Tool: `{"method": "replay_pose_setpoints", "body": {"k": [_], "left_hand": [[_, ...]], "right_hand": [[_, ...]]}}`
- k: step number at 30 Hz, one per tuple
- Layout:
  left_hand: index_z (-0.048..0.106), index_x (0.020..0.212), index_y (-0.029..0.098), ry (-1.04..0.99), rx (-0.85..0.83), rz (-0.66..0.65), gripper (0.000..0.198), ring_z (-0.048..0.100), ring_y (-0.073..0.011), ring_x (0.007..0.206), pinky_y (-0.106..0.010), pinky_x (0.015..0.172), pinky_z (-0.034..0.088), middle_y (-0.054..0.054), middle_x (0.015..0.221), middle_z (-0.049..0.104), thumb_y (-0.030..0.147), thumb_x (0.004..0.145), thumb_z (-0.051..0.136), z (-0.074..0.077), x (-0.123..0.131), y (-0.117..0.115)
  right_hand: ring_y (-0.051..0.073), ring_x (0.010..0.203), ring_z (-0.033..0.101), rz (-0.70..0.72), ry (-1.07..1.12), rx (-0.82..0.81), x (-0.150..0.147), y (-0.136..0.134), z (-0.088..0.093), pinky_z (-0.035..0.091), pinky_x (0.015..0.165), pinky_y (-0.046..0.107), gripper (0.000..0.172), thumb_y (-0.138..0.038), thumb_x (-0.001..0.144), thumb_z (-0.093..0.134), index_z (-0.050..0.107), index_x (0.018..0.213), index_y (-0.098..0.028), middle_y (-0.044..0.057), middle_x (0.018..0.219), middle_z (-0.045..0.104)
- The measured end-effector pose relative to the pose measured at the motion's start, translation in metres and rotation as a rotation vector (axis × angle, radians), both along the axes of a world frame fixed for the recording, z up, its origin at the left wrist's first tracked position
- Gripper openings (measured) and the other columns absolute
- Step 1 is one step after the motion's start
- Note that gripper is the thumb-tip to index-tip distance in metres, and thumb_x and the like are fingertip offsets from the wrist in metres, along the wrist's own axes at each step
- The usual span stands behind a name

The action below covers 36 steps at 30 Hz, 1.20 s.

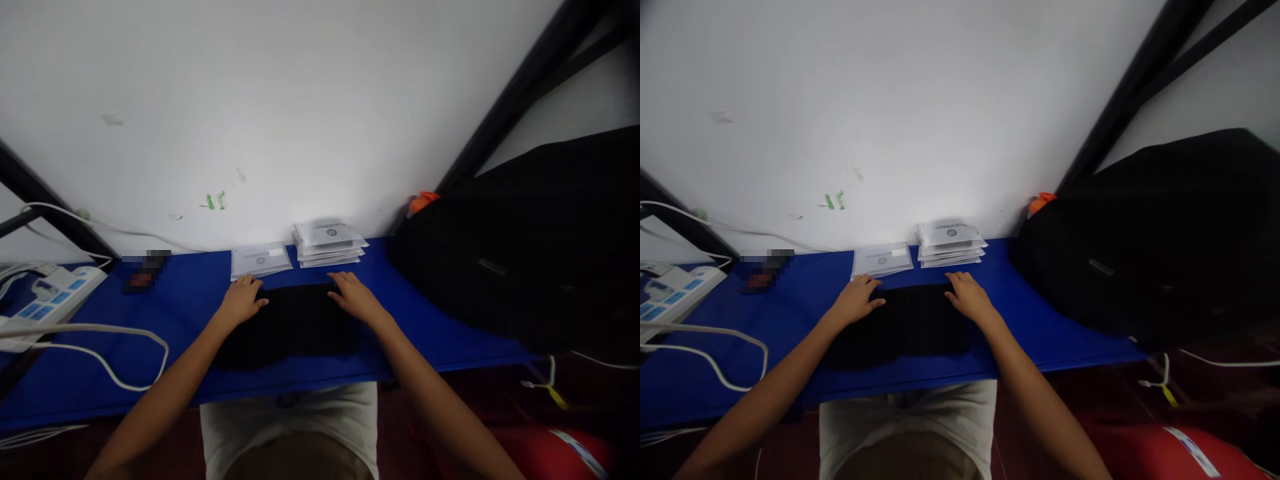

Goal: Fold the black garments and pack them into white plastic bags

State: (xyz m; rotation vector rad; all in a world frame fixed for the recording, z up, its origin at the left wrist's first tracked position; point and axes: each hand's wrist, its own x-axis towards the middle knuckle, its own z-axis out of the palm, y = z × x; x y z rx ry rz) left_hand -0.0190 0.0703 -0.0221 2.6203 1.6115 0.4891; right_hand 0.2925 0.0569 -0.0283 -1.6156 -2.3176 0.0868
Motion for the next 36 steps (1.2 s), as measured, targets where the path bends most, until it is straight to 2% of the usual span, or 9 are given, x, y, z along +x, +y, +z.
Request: {"method": "replay_pose_setpoints", "body": {"k": [3,8,14,16,20,23,27,30,36], "left_hand": [[0.065,0.085,0.019,0.020,-0.015,-0.013,0.008,0.062,-0.0262,0.092,-0.037,0.078,0.048,-0.007,0.092,0.067,0.019,0.079,0.070,0.005,0.005,0.007],[0.061,0.093,0.020,-0.054,0.070,0.004,0.008,0.059,-0.0253,0.097,-0.039,0.084,0.043,-0.006,0.096,0.067,0.016,0.090,0.055,0.027,-0.008,-0.020],[0.062,0.094,0.023,-0.211,-0.128,-0.287,0.013,0.061,-0.0196,0.089,-0.034,0.082,0.045,-0.003,0.091,0.068,0.033,0.094,0.053,0.021,-0.031,-0.062],[0.062,0.098,0.024,-0.261,-0.138,-0.189,0.017,0.061,-0.0199,0.089,-0.035,0.084,0.046,-0.003,0.093,0.068,0.036,0.095,0.051,0.009,-0.041,-0.058],[0.061,0.111,0.019,-0.276,-0.023,0.262,0.034,0.054,-0.0307,0.108,-0.048,0.094,0.042,-0.012,0.112,0.063,0.039,0.082,0.062,-0.016,-0.064,-0.026],[0.064,0.099,0.019,-0.273,-0.070,0.347,0.032,0.052,-0.0366,0.113,-0.055,0.095,0.041,-0.014,0.118,0.062,0.032,0.071,0.071,-0.025,-0.073,-0.006],[0.059,0.080,0.021,-0.336,-0.079,0.201,0.007,0.058,-0.0270,0.106,-0.046,0.094,0.045,-0.006,0.109,0.067,0.017,0.075,0.057,-0.019,-0.072,-0.005],[0.057,0.080,0.022,-0.402,-0.052,0.090,0.013,0.060,-0.0214,0.105,-0.039,0.094,0.047,-0.005,0.108,0.067,0.013,0.079,0.048,-0.009,-0.071,-0.017],[0.064,0.080,0.022,-0.351,-0.023,-0.165,0.026,0.058,-0.0227,0.109,-0.040,0.093,0.047,-0.007,0.115,0.064,0.010,0.081,0.041,-0.001,-0.076,-0.051]], "right_hand": [[0.024,0.096,0.062,0.052,0.006,-0.018,-0.007,0.014,0.004,0.051,0.088,0.036,0.028,-0.008,0.079,0.065,0.066,0.106,-0.015,0.010,0.100,0.068],[0.025,0.096,0.057,0.082,0.122,0.159,-0.007,-0.004,0.021,0.049,0.086,0.039,0.018,-0.012,0.091,0.051,0.064,0.103,-0.017,0.011,0.099,0.063],[0.025,0.091,0.058,0.291,0.149,0.178,0.001,-0.051,0.012,0.049,0.080,0.041,0.016,-0.017,0.091,0.049,0.064,0.096,-0.019,0.011,0.101,0.064],[0.025,0.093,0.060,0.314,0.121,0.141,0.002,-0.060,0.005,0.049,0.081,0.041,0.013,-0.020,0.090,0.052,0.064,0.093,-0.019,0.011,0.101,0.065],[0.027,0.101,0.060,0.278,0.132,0.120,0.001,-0.066,-0.001,0.050,0.087,0.045,0.016,-0.027,0.086,0.062,0.064,0.100,-0.019,0.013,0.109,0.064],[0.031,0.112,0.055,0.215,0.151,0.104,0.001,-0.064,-0.004,0.049,0.093,0.049,0.028,-0.024,0.084,0.063,0.060,0.111,-0.018,0.015,0.121,0.059],[0.029,0.119,0.054,0.119,0.219,0.044,0.007,-0.058,-0.015,0.049,0.098,0.049,0.041,-0.012,0.083,0.050,0.053,0.123,-0.020,0.015,0.130,0.052],[0.025,0.118,0.057,0.095,0.265,-0.002,0.016,-0.052,-0.024,0.050,0.099,0.045,0.045,-0.007,0.083,0.044,0.051,0.125,-0.023,0.012,0.130,0.051],[0.024,0.104,0.063,0.080,0.220,0.050,0.025,-0.045,-0.026,0.055,0.092,0.042,0.038,-0.003,0.079,0.041,0.060,0.108,-0.020,0.011,0.116,0.059]]}}
